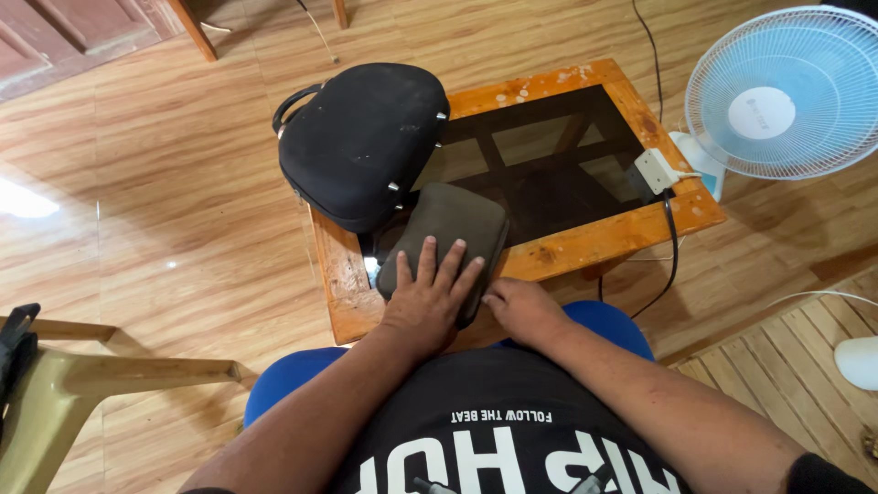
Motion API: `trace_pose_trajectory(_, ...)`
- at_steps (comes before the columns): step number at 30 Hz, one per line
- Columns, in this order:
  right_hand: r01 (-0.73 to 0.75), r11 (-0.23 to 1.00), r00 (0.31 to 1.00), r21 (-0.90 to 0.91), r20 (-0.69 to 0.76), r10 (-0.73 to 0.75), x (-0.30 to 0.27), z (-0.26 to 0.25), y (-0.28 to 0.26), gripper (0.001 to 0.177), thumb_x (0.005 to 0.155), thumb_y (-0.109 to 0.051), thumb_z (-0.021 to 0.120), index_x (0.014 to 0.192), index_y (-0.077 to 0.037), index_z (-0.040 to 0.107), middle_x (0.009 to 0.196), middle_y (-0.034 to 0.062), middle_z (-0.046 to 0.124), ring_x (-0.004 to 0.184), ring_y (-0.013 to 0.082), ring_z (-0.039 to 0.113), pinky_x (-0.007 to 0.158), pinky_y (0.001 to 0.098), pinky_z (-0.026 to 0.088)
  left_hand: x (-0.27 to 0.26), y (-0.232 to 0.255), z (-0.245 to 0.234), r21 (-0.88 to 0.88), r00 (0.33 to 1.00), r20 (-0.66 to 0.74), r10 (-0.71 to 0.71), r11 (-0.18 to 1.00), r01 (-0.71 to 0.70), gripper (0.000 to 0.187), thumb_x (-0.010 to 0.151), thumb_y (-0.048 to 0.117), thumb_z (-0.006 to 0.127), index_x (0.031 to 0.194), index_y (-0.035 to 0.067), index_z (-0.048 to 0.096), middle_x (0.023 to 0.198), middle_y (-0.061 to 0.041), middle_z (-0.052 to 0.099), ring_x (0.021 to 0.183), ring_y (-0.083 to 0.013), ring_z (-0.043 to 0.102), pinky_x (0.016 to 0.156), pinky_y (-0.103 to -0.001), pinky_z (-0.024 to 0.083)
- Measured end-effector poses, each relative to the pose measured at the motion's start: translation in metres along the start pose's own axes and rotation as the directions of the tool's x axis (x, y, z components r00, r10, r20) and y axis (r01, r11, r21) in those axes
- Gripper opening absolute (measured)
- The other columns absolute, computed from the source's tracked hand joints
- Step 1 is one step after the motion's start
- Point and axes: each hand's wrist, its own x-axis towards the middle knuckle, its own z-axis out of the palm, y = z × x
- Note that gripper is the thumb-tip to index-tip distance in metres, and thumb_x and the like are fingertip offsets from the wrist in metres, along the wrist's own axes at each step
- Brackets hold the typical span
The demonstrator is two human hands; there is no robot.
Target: The person opens a black carrying case on a wooden table and removes a folded drone and accessories. They unfold the drone's arms and propellers, then attach a landing gear frame to the underside of the drone. The person handles the drone and frame by hand without using additional tools.
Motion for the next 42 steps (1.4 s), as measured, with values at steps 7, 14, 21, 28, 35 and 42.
trace_pose_trajectory(7, 0.093, 0.984, 0.996, -0.154, 0.029, -0.09, -0.008, -0.007, -0.003, 0.025, 0.099, -0.029, 0.055, 0.103, -0.009, 0.069, 0.104, 0.0126, 0.073, 0.102, 0.0324, 0.068, 0.09, 0.0451, 0.053, -0.014, -0.009, -0.011, -0.001, 0.997, -0.061, 0.037, 0.999, -0.038, 0.079, 0.088, 0.031, 0.066, 0.159, 0.027, 0.03, 0.168, -0.007, 0.017, 0.15, -0.0487, 0.008, 0.11, -0.079, 0.016)
trace_pose_trajectory(14, 0.141, 0.954, 0.944, -0.265, -0.254, -0.21, 0.015, -0.016, 0.036, 0.022, 0.099, -0.024, 0.052, 0.105, -0.01, 0.069, 0.105, 0.0118, 0.071, 0.099, 0.0331, 0.068, 0.085, 0.0459, 0.055, -0.046, -0.047, -0.018, -0.116, 0.988, 0.029, 0.151, 0.982, -0.147, 0.09, 0.079, 0.021, 0.074, 0.159, 0.032, 0.034, 0.171, -0.001, 0.017, 0.154, -0.0375, 0.003, 0.121, -0.065, 0.011)
trace_pose_trajectory(21, 0.241, 0.954, 0.893, -0.179, -0.343, -0.29, 0.016, -0.007, 0.047, 0.022, 0.098, -0.026, 0.057, 0.098, -0.007, 0.07, 0.103, 0.0086, 0.073, 0.102, 0.0315, 0.067, 0.087, 0.0454, 0.054, -0.064, -0.067, 0.008, -0.673, 0.911, -0.317, -0.266, 0.739, -0.018, 0.068, 0.081, 0.01, 0.07, 0.146, 0.024, 0.054, 0.164, -0.015, 0.029, 0.153, -0.0431, 0.021, 0.123, -0.05, 0.023)
trace_pose_trajectory(28, 0.187, 0.946, 0.901, -0.264, -0.339, -0.272, 0.039, -0.031, 0.04, 0.024, 0.098, -0.029, 0.058, 0.101, -0.012, 0.074, 0.103, 0.0081, 0.072, 0.101, 0.0301, 0.067, 0.085, 0.0455, 0.055, -0.054, -0.075, 0.022, -0.641, 0.886, -0.429, -0.173, 0.75, -0.164, 0.044, 0.088, 0.008, 0.068, 0.131, 0.018, 0.067, 0.147, -0.014, 0.055, 0.145, -0.0366, 0.043, 0.127, -0.052, 0.021)
trace_pose_trajectory(35, 0.111, 0.971, 0.918, -0.213, -0.351, -0.182, 0.102, -0.035, 0.031, 0.023, 0.096, -0.031, 0.062, 0.103, -0.015, 0.077, 0.101, 0.0114, 0.072, 0.097, 0.0343, 0.067, 0.084, 0.0469, 0.054, -0.051, -0.075, 0.005, -0.676, 0.895, -0.408, -0.18, 0.719, -0.163, 0.042, 0.089, 0.008, 0.06, 0.13, 0.015, 0.068, 0.144, -0.014, 0.06, 0.141, -0.0326, 0.05, 0.127, -0.051, 0.023)
trace_pose_trajectory(42, -0.11, 0.888, 0.94, 0.446, -0.244, 0.239, 0.129, 0.006, 0.045, 0.032, 0.1, -0.035, 0.063, 0.116, -0.01, 0.074, 0.111, 0.0119, 0.077, 0.1, 0.0218, 0.072, 0.089, 0.0325, 0.054, -0.034, -0.06, -0.013, -0.947, 0.813, -0.161, -0.559, 0.319, 0.031, 0.035, 0.103, 0.029, 0.05, 0.128, 0.011, 0.067, 0.121, -0.014, 0.073, 0.119, -0.0251, 0.066, 0.101, -0.033, 0.048)
